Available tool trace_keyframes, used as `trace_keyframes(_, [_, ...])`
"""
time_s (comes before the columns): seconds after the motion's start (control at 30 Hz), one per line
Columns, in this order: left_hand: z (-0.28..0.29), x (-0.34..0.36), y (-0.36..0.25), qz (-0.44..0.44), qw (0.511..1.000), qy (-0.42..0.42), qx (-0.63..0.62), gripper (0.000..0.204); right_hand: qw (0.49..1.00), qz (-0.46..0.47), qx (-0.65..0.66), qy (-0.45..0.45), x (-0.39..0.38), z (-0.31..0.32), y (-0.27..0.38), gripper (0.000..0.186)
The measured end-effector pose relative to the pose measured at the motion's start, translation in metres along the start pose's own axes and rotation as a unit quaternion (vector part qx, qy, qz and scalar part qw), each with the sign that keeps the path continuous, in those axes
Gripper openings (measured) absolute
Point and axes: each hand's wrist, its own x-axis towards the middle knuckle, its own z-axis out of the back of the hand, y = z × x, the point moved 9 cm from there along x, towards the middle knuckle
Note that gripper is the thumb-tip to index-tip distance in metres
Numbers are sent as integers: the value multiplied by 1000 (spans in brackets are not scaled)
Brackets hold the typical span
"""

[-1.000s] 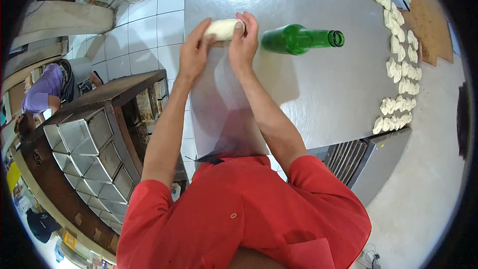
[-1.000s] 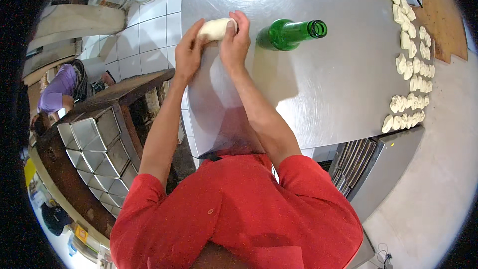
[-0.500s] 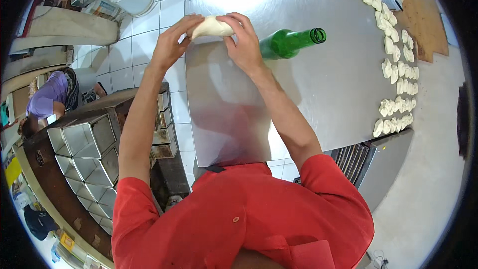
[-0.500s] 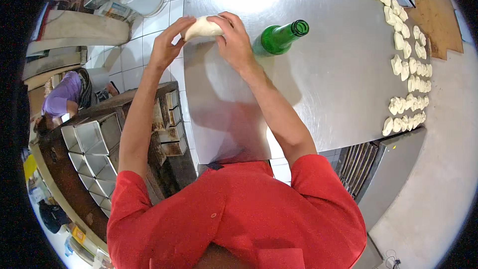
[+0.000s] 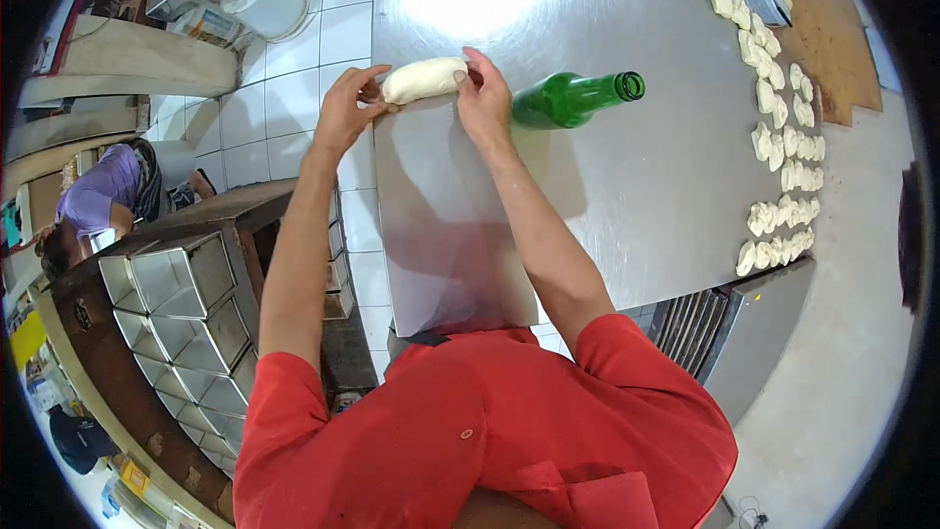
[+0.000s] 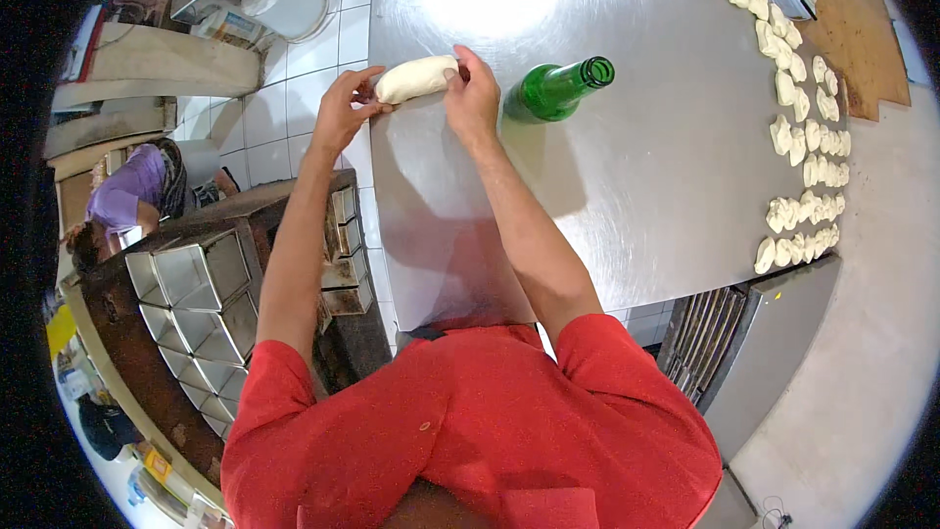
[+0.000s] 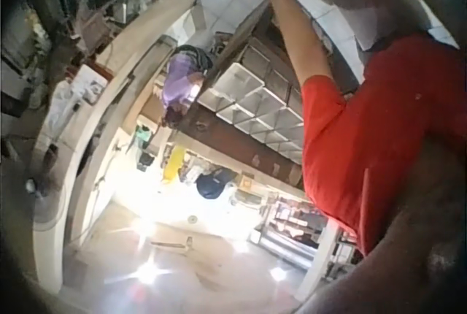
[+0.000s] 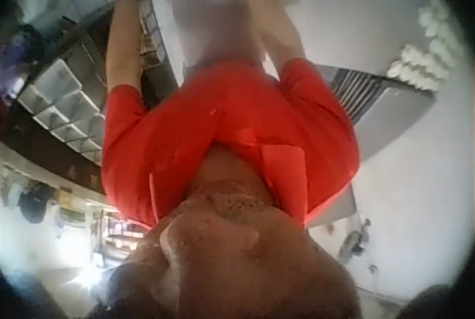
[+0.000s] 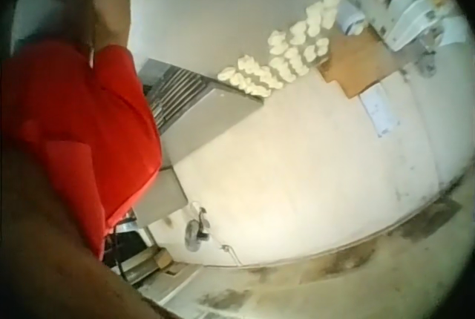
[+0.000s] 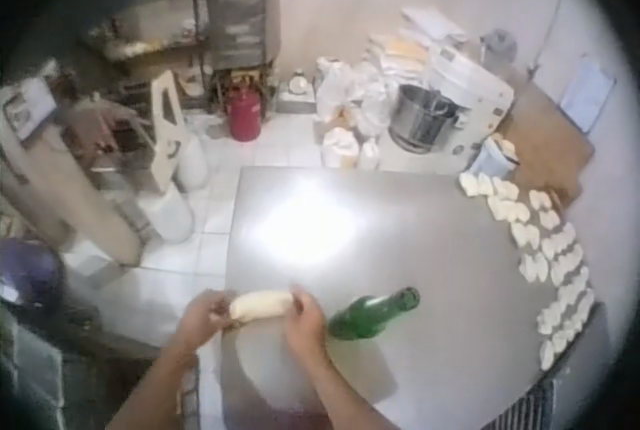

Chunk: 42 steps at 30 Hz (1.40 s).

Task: Preparing and shaping dough pieces, rolling them with a bottle, and placing them into metal bread pans.

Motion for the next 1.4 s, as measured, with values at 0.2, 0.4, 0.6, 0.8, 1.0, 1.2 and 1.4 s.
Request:
trace_keyframes(0.2, [3,11,-3,-23,996,87,13,51,995,-44,91,27,1,0,8,34])
trace_keyframes(0.4, [4,0,-2,-59,989,-15,134,46,996,56,-65,15,-9,-5,3,40])
trace_keyframes(0.6, [-31,-35,-19,12,963,-233,-136,49,996,-22,80,-21,-26,-20,2,52])
trace_keyframes(0.8, [-56,-33,-19,-37,953,-171,246,65,919,156,-361,-36,-30,-26,3,62])
trace_keyframes(1.0, [-50,-40,-1,-86,926,-218,297,79,943,195,-257,-81,-30,-27,22,60])
trace_keyframes(1.2, [-30,-41,-1,-91,977,-168,97,77,966,36,-256,-19,6,-53,17,46])
trace_keyframes(1.4, [-86,-2,3,-152,919,-211,296,95,974,82,-97,-190,-28,-8,-17,46])
